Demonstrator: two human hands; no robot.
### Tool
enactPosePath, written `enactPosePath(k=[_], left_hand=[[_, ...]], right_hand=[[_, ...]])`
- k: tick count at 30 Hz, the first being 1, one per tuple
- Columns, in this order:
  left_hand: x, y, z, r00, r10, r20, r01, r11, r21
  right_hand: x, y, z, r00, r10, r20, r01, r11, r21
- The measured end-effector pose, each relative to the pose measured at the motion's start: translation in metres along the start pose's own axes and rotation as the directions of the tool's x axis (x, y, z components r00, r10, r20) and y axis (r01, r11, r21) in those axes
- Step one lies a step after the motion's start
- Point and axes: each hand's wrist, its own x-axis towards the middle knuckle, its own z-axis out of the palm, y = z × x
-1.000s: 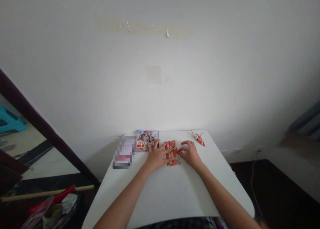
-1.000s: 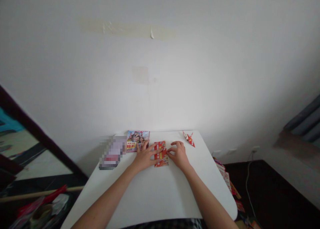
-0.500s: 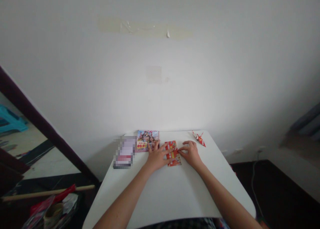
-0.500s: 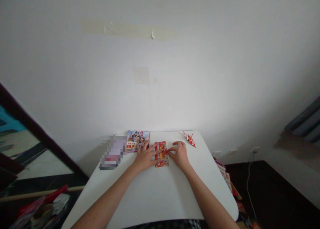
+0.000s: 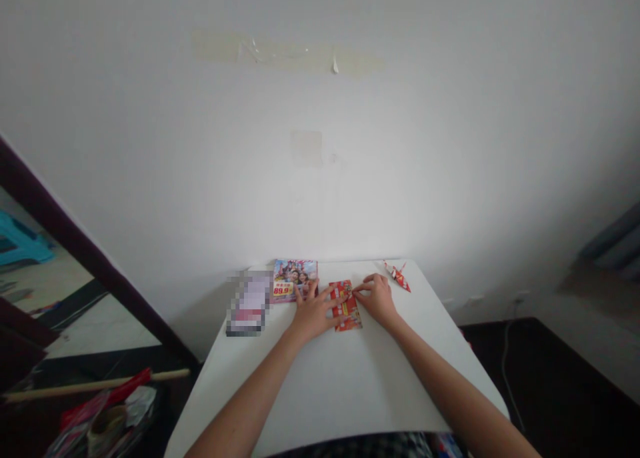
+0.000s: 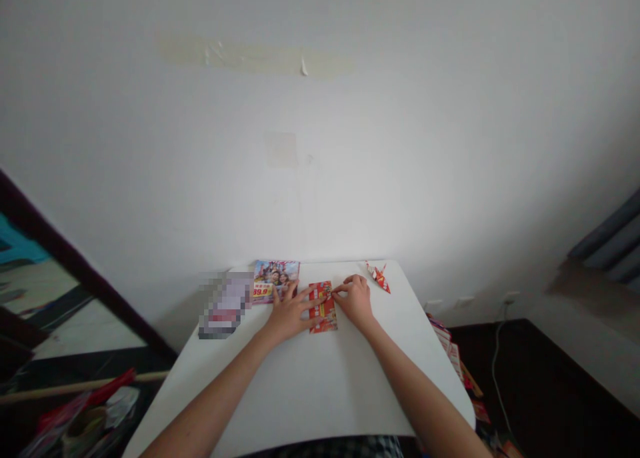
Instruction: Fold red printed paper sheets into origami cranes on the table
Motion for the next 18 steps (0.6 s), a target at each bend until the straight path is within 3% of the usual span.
enactPosePath(k=[18], left_hand=[[-0.001, 0.002, -0.003, 1.000, -0.010, 0.007, 0.010, 1.000, 0.018]], right_hand=[[0.026, -0.009, 0.013, 0.996, 0.081, -0.044, -0.082, 0.997, -0.012]])
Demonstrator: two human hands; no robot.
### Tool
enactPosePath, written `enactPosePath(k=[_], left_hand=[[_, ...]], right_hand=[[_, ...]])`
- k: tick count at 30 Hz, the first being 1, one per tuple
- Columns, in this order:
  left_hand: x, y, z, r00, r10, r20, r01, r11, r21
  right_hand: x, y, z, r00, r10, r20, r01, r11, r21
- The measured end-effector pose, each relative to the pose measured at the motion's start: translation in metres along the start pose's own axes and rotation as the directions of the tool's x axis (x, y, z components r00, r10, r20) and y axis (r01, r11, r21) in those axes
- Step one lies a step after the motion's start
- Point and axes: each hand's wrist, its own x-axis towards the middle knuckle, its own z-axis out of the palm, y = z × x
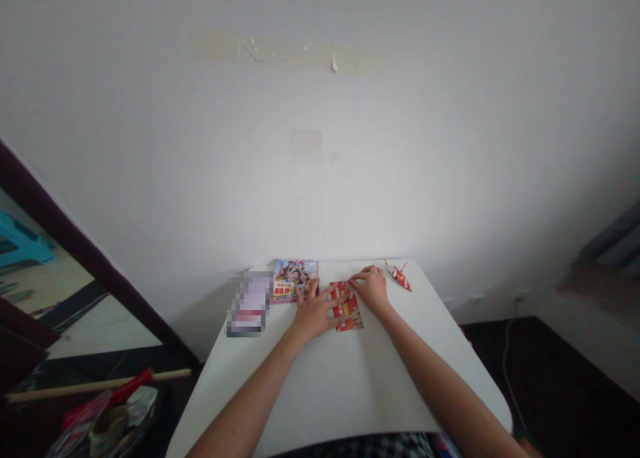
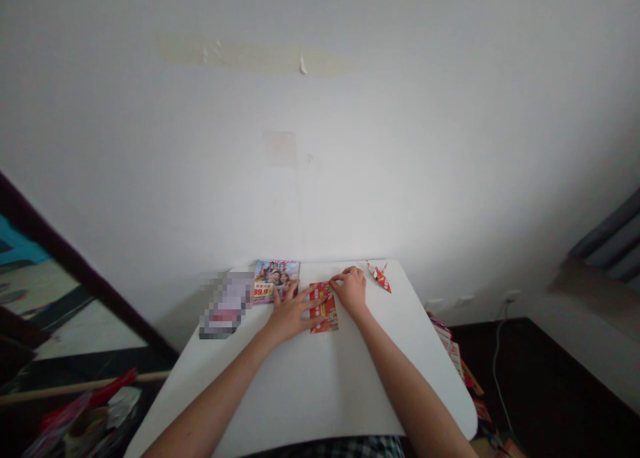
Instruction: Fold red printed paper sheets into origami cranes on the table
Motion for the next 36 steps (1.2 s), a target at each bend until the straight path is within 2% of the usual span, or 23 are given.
enactPosePath(k=[6, 12, 21, 28, 33, 36], left_hand=[[0.000, 0.001, 0.000, 1.000, 0.002, -0.001, -0.002, 1.000, -0.007], [0.001, 0.000, 0.002, 1.000, -0.005, 0.003, 0.005, 1.000, -0.027], [0.001, -0.001, 0.002, 1.000, -0.001, -0.002, 0.001, 0.999, -0.042], [0.000, 0.000, 0.002, 1.000, 0.003, -0.006, -0.004, 0.999, -0.050], [0.000, 0.000, 0.001, 1.000, -0.010, -0.009, 0.010, 1.000, -0.013], [0.000, 0.001, 0.001, 1.000, -0.012, -0.004, 0.012, 1.000, -0.016]], right_hand=[[0.003, 0.000, 0.002, 1.000, 0.023, 0.001, -0.023, 1.000, 0.000], [0.002, 0.002, 0.005, 0.999, -0.001, -0.047, 0.002, 1.000, 0.010], [0.001, 0.001, 0.005, 1.000, -0.018, -0.024, 0.018, 1.000, -0.007], [0.001, 0.003, 0.002, 0.998, -0.052, 0.024, 0.053, 0.998, -0.019], [0.003, 0.011, -0.004, 0.987, -0.113, 0.111, 0.114, 0.993, -0.011], [0.004, 0.019, -0.006, 0.978, -0.167, 0.122, 0.166, 0.986, 0.018]])
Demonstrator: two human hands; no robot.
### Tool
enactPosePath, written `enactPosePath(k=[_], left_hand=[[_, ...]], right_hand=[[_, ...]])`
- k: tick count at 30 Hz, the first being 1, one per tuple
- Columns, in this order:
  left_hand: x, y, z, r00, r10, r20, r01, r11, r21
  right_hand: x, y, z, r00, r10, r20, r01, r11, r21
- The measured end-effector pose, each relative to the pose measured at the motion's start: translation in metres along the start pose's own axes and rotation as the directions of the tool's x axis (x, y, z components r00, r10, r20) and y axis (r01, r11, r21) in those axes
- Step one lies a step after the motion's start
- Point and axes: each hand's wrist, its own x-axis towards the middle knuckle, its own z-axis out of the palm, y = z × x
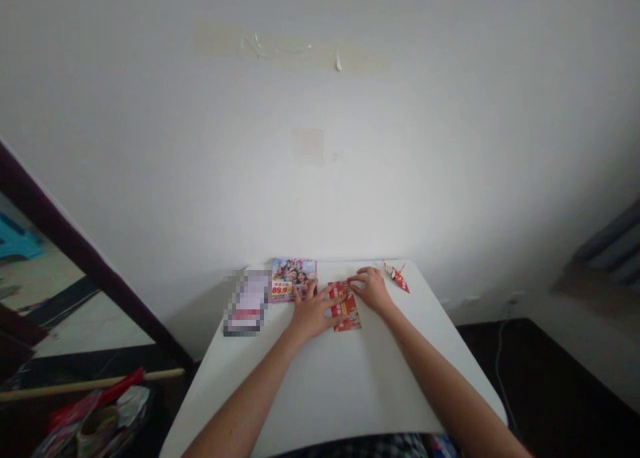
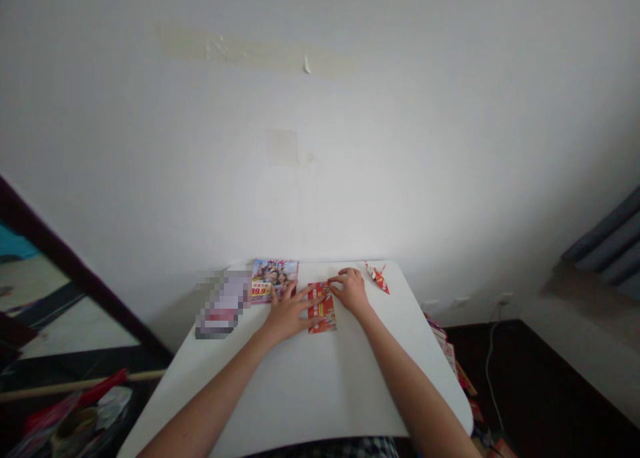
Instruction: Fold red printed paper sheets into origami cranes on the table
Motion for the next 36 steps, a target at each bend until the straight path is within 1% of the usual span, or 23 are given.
enactPosePath(k=[6, 13, 20, 25, 28, 32, 36], left_hand=[[0.000, 0.000, 0.001, 1.000, -0.005, 0.000, 0.005, 1.000, 0.005], [0.000, 0.001, -0.001, 1.000, -0.010, 0.005, 0.010, 1.000, -0.004], [0.000, 0.002, 0.000, 1.000, -0.014, 0.005, 0.014, 1.000, 0.020], [0.000, 0.001, 0.000, 1.000, -0.006, -0.006, 0.006, 1.000, 0.018], [0.000, 0.002, -0.001, 1.000, -0.007, 0.001, 0.007, 1.000, 0.020], [0.000, 0.003, -0.003, 1.000, -0.007, 0.012, 0.007, 1.000, 0.007], [-0.001, 0.003, -0.005, 1.000, 0.001, 0.006, -0.001, 1.000, -0.005]], right_hand=[[-0.008, 0.014, 0.000, 0.994, -0.113, 0.008, 0.112, 0.992, 0.051], [-0.022, 0.023, -0.001, 0.988, -0.155, 0.018, 0.152, 0.982, 0.108], [-0.037, 0.019, -0.009, 0.983, -0.175, 0.055, 0.168, 0.979, 0.115], [-0.046, 0.010, -0.011, 0.982, -0.182, 0.049, 0.179, 0.982, 0.055], [-0.042, 0.006, -0.010, 0.989, -0.148, 0.020, 0.147, 0.989, 0.021], [-0.027, 0.004, -0.008, 0.991, -0.131, -0.005, 0.131, 0.991, 0.007], [-0.017, 0.006, -0.007, 0.987, -0.162, -0.014, 0.162, 0.986, 0.024]])
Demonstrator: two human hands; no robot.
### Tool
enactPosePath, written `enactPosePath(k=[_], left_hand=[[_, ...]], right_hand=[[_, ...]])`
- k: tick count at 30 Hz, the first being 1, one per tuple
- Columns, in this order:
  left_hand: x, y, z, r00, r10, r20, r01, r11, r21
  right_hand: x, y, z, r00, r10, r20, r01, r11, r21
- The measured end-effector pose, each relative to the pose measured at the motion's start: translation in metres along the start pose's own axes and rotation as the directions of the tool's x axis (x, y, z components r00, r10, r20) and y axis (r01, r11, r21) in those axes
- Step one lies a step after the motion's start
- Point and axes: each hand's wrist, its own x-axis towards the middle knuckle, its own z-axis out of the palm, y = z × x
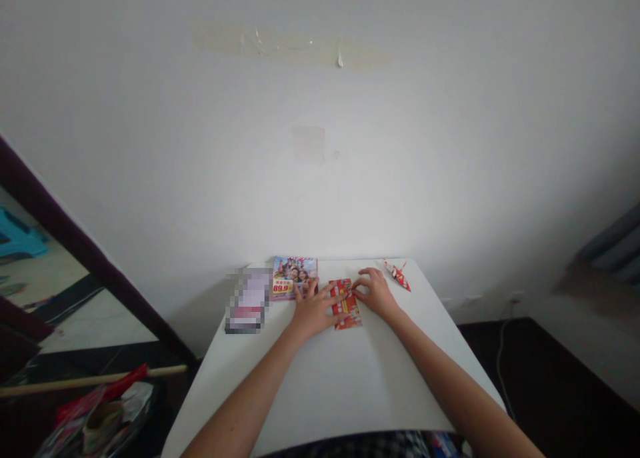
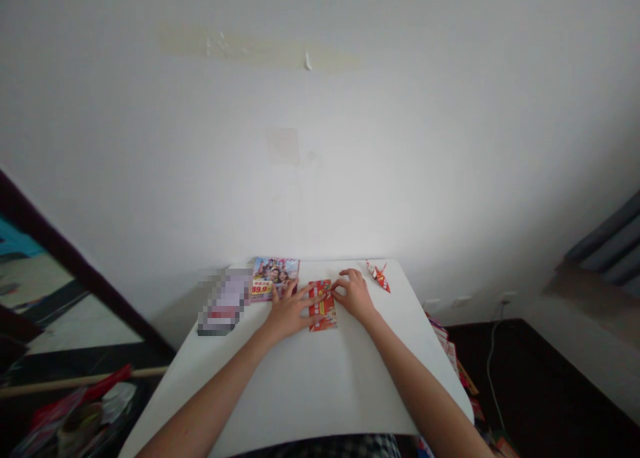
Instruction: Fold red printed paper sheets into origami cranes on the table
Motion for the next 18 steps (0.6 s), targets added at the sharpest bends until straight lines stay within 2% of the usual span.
enactPosePath(k=[8, 18], left_hand=[[0.000, 0.001, -0.001, 1.000, -0.018, 0.017, 0.018, 1.000, -0.011], [-0.001, 0.003, -0.002, 0.999, -0.029, 0.021, 0.029, 0.999, 0.016]], right_hand=[[-0.014, 0.001, -0.009, 0.990, -0.125, 0.071, 0.118, 0.988, 0.099], [-0.022, 0.001, -0.013, 0.986, -0.134, 0.099, 0.122, 0.986, 0.116]])
